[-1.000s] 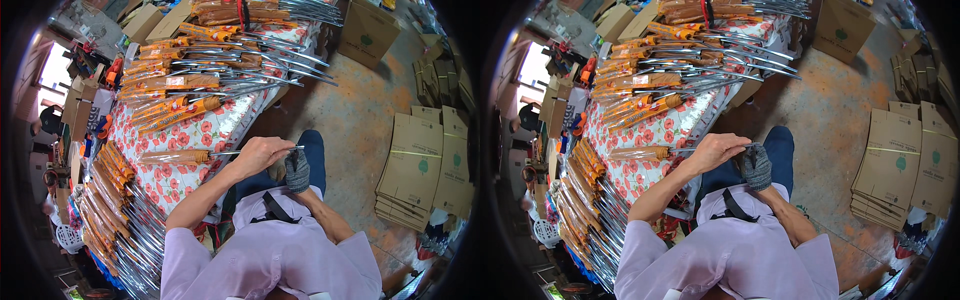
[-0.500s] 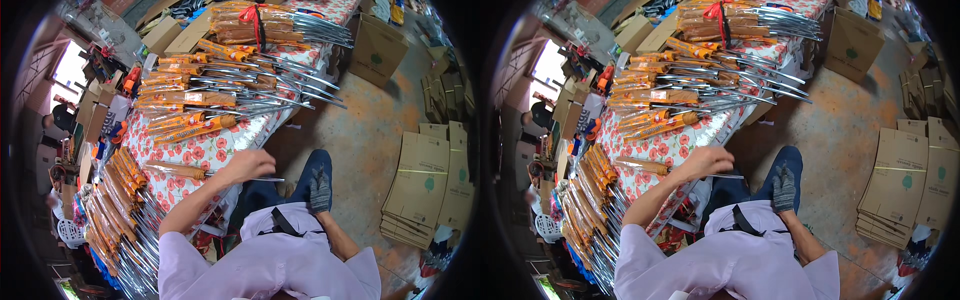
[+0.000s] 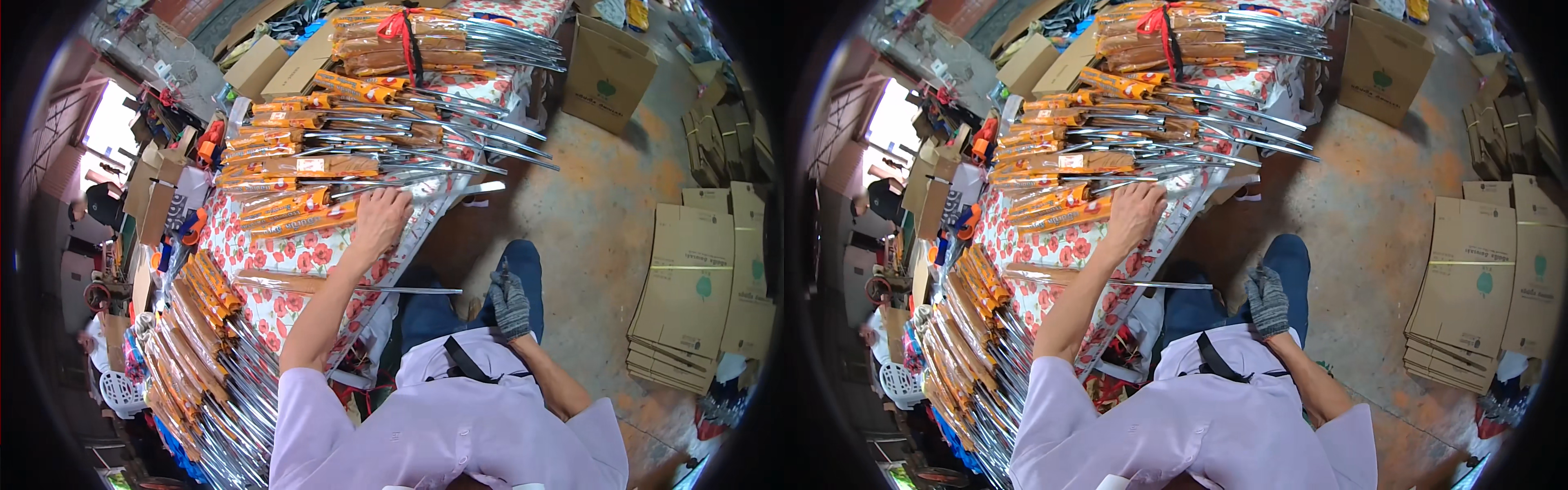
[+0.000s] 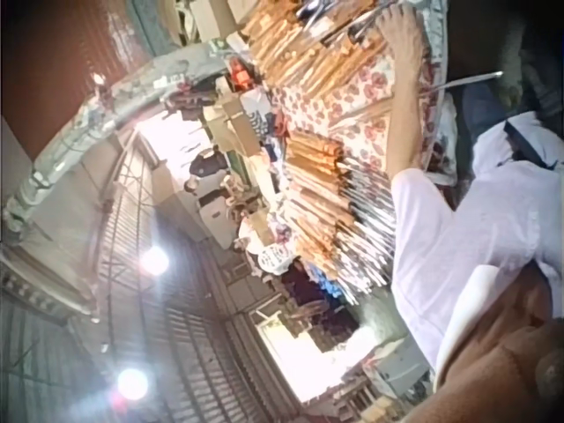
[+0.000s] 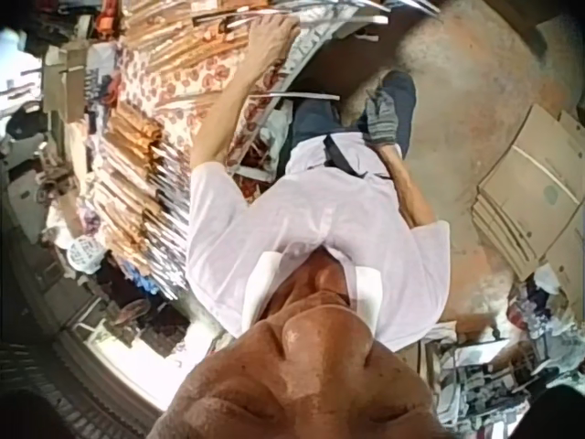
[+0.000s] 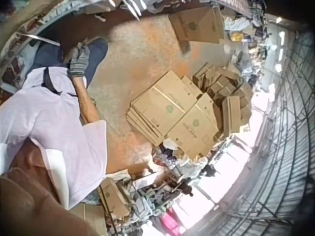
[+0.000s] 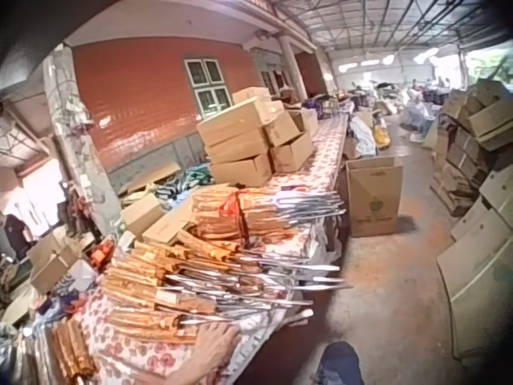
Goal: Organizing and packaging metal skewers with wooden handles into bundles.
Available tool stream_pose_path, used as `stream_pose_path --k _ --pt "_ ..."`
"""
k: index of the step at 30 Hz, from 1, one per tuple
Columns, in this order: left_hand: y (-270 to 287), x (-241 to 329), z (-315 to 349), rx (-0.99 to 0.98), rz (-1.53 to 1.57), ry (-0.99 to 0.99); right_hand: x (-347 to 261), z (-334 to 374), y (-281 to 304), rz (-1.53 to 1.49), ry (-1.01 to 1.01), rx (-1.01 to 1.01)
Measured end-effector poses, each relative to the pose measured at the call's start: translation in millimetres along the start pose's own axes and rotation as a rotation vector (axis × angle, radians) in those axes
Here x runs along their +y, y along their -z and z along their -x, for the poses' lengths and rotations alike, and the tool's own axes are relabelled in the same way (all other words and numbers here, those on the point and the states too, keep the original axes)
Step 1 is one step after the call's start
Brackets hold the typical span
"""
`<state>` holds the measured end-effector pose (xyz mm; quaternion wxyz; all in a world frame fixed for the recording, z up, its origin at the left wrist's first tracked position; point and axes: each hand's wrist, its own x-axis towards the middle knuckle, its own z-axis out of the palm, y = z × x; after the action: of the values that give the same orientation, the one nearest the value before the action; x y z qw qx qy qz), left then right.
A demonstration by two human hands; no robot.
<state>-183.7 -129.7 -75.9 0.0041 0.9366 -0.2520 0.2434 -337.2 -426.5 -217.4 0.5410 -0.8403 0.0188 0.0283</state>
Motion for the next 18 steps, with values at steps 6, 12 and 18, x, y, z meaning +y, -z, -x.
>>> stream_pose_path --k 6,12,18 --pt "18.5 13.7 30.6 -0.232 0.176 -0.097 -5.4 -4.4 -7.6 0.008 0.097 0.065" --pt "48.2 17.5 43.2 -0.351 0.258 -0.121 -6.0 -3.4 -8.5 0.064 0.147 0.079" --pt "55.1 12.8 47.7 -0.391 0.409 -0.106 -12.5 -4.1 -10.4 -0.016 0.169 0.061"
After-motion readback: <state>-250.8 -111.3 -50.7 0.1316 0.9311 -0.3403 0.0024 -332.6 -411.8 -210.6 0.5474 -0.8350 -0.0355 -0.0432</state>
